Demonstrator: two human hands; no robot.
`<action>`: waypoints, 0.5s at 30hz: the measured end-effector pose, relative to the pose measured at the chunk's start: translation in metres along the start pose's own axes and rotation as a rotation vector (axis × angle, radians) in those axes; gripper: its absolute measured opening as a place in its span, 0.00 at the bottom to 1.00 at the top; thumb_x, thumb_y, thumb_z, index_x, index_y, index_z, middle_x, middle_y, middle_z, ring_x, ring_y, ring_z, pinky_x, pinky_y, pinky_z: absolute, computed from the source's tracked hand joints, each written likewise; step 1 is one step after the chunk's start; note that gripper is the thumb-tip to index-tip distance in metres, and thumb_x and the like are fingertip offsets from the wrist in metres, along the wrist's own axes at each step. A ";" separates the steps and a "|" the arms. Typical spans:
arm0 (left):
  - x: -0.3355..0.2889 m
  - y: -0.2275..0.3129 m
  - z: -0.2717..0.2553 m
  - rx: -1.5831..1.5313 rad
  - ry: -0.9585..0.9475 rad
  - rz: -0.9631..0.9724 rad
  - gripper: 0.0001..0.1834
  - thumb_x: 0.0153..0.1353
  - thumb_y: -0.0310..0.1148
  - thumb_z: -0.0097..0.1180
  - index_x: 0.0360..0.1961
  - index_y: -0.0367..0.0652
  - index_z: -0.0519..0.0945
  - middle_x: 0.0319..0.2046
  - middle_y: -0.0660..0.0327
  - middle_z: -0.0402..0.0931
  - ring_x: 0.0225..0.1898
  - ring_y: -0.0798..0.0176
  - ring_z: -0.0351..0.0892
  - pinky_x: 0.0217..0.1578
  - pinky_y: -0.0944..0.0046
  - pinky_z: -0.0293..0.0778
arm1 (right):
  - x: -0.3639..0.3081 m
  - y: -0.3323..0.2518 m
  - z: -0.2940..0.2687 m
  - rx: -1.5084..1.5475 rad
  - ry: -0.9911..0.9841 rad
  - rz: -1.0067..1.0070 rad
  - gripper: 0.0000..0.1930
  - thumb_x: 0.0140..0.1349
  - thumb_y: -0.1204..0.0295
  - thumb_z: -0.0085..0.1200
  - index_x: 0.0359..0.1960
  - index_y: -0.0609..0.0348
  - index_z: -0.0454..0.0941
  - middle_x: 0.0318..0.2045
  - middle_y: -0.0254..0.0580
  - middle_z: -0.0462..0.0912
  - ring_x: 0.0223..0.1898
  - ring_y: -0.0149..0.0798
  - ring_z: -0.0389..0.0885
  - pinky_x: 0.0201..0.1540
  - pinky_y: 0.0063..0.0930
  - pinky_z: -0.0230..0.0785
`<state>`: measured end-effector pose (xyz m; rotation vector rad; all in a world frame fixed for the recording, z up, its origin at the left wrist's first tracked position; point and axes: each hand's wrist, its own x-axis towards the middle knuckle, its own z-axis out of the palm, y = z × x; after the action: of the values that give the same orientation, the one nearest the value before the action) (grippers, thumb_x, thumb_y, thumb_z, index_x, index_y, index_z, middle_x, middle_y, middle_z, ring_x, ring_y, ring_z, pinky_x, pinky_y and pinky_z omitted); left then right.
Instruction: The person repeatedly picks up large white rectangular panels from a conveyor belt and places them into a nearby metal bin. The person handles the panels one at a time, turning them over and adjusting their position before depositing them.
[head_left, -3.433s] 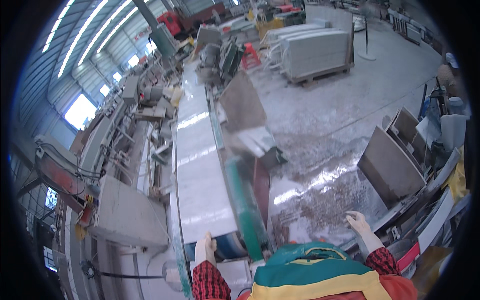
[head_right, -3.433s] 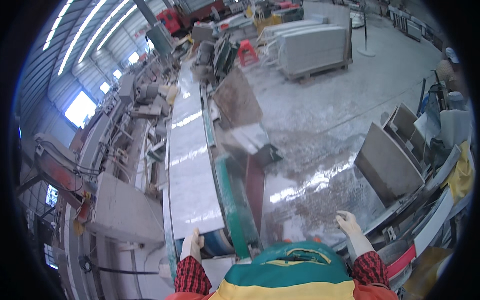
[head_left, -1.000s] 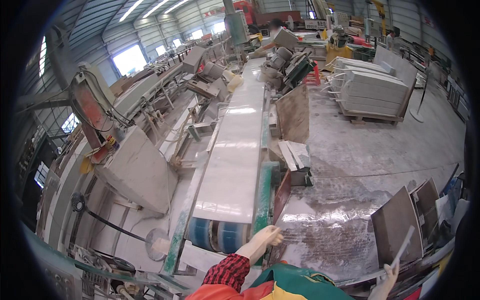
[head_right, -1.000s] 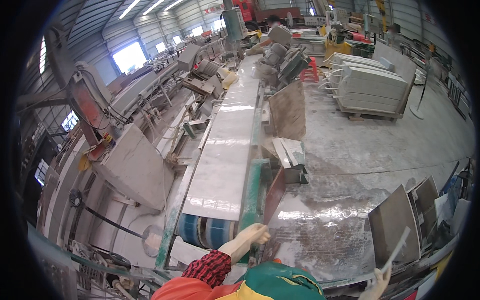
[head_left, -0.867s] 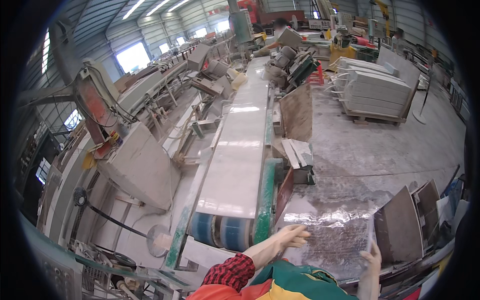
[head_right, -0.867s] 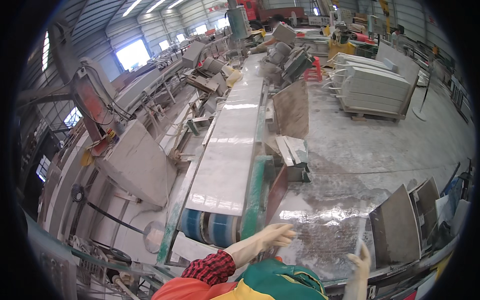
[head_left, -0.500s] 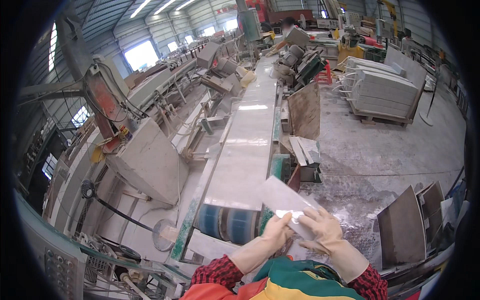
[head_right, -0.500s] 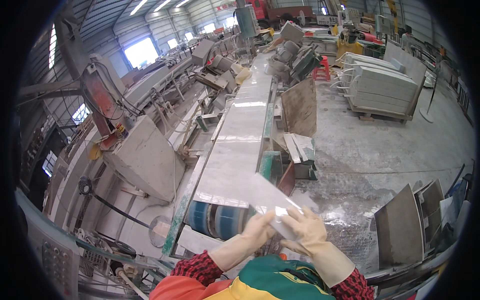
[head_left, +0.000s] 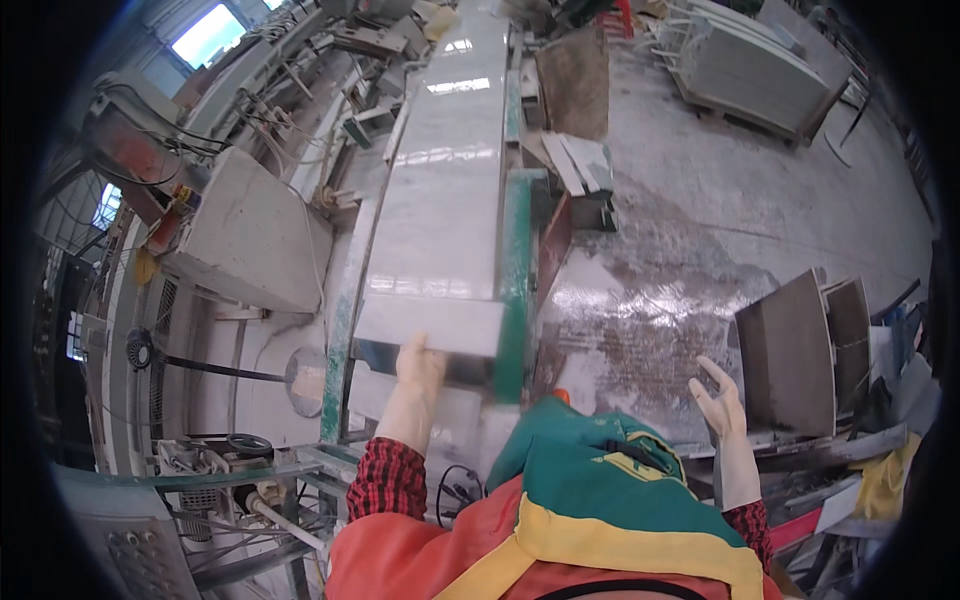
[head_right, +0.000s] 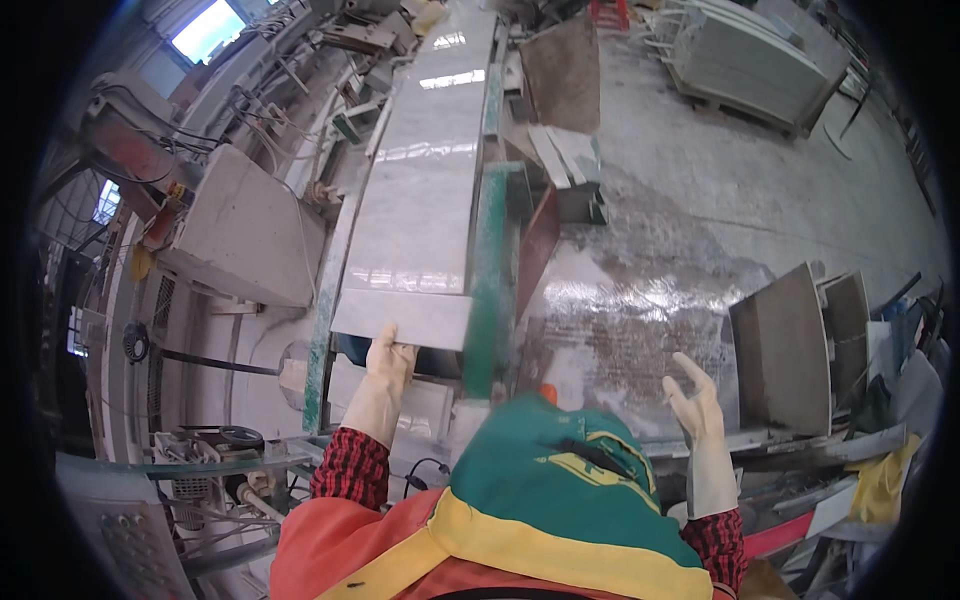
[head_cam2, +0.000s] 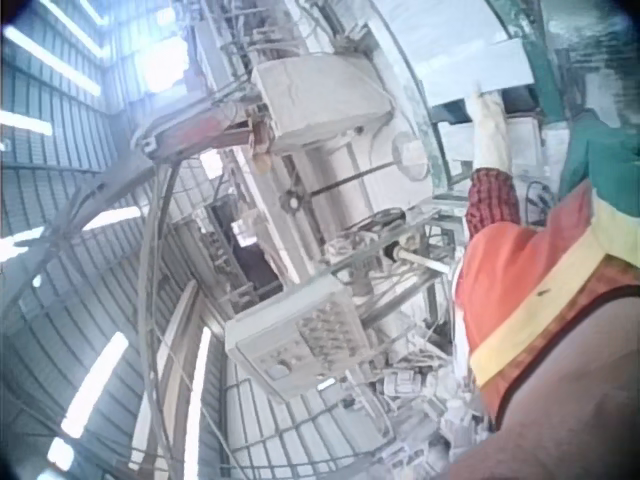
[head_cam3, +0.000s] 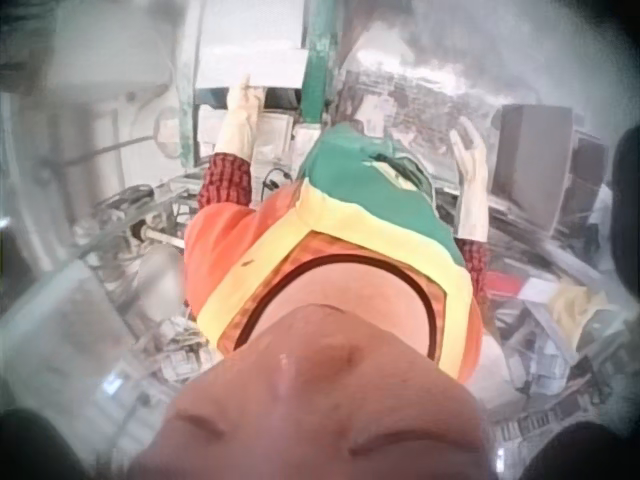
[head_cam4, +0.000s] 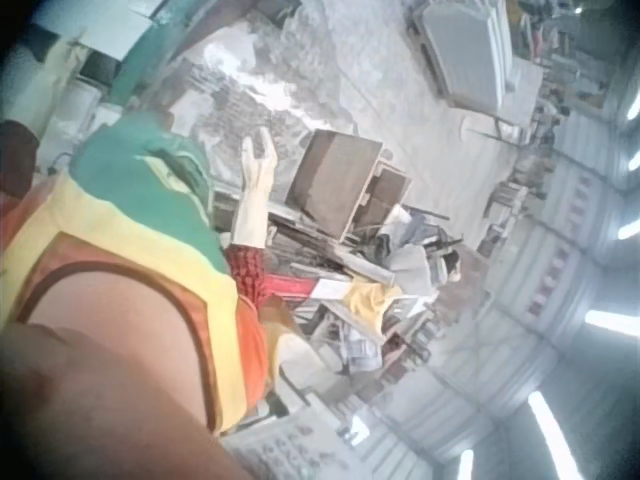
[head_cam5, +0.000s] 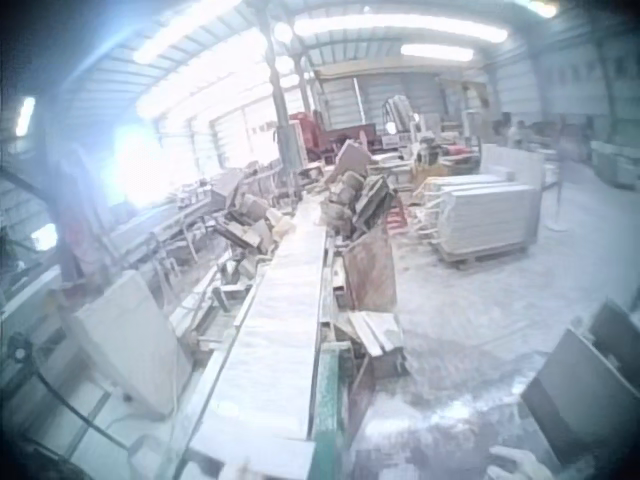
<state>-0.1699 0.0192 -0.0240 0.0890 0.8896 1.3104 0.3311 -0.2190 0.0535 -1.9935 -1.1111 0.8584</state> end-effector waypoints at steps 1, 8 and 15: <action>0.004 0.000 -0.003 -0.002 0.028 0.030 0.23 0.76 0.32 0.42 0.69 0.41 0.62 0.67 0.47 0.66 0.67 0.41 0.66 0.70 0.36 0.61 | -0.005 -0.002 0.000 0.006 0.013 0.049 0.27 0.61 0.67 0.62 0.62 0.62 0.76 0.61 0.50 0.79 0.63 0.45 0.76 0.65 0.33 0.65; 0.012 -0.006 -0.001 -0.079 0.179 0.052 0.25 0.72 0.22 0.44 0.69 0.45 0.61 0.64 0.48 0.66 0.64 0.40 0.68 0.61 0.34 0.72 | -0.026 0.016 0.012 0.038 0.030 0.137 0.27 0.61 0.65 0.62 0.62 0.60 0.76 0.60 0.53 0.79 0.64 0.48 0.76 0.66 0.36 0.65; 0.029 -0.006 -0.026 -0.061 0.085 0.092 0.25 0.72 0.24 0.45 0.68 0.42 0.61 0.63 0.49 0.68 0.61 0.45 0.72 0.58 0.37 0.76 | -0.023 0.008 0.015 -0.036 -0.015 0.141 0.25 0.64 0.69 0.60 0.63 0.60 0.75 0.61 0.49 0.79 0.63 0.43 0.76 0.66 0.33 0.65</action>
<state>-0.1819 0.0316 -0.0597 0.0272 0.9262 1.4349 0.3124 -0.2387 0.0437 -2.1185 -1.0098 0.9322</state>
